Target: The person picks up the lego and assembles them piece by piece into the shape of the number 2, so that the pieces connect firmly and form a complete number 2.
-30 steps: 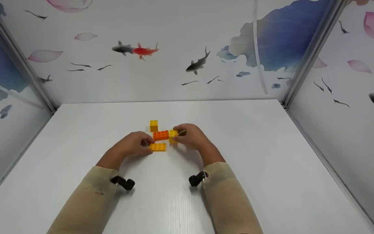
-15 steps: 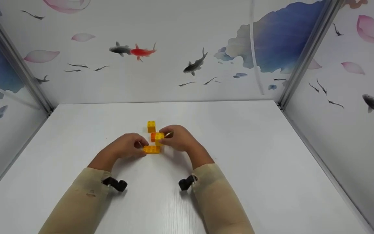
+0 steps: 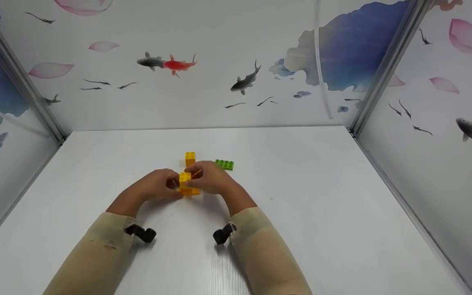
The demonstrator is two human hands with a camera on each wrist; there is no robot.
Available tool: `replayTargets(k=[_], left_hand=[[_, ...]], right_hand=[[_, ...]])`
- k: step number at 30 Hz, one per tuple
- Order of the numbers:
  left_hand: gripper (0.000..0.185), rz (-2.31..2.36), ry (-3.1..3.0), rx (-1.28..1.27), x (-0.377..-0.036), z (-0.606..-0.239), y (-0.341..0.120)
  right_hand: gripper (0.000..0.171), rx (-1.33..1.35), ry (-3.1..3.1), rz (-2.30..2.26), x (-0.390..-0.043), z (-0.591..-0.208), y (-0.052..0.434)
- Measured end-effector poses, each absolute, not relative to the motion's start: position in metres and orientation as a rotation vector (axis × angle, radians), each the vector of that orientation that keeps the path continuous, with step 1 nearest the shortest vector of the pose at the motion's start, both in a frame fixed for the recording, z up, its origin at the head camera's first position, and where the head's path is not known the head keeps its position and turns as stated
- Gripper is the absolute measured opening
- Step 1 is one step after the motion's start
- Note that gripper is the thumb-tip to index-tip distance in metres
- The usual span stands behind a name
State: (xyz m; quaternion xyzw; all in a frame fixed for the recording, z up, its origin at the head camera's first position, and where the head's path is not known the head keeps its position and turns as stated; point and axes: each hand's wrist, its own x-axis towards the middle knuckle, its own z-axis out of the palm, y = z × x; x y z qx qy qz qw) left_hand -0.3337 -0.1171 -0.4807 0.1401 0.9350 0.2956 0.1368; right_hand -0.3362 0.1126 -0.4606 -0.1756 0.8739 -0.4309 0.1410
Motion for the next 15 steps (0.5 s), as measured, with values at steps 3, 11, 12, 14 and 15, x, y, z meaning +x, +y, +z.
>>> replayTargets(k=[3, 11, 12, 14, 15], left_hand=[[0.031, 0.852, 2.704, 0.378, -0.333, -0.479, -0.116], [0.032, 0.849, 2.707, 0.357, -0.331, -0.478, -0.115], [0.031, 0.847, 2.709, 0.357, -0.331, -0.479, -0.115], [0.03, 0.853, 2.709, 0.361, -0.331, -0.479, -0.115], [0.03, 0.854, 2.711, 0.365, -0.332, -0.479, -0.115]], right_hand=[[0.036, -0.502, 2.511, -1.263, -0.335, -0.463, 0.11], [0.034, -0.515, 2.494, -1.286, -0.333, -0.471, 0.105], [0.034, -0.525, 2.494, -1.287, -0.333, -0.471, 0.105], [0.032, -0.536, 2.494, -1.293, -0.332, -0.471, 0.105], [0.031, -0.539, 2.5, -1.288, -0.332, -0.472, 0.105]])
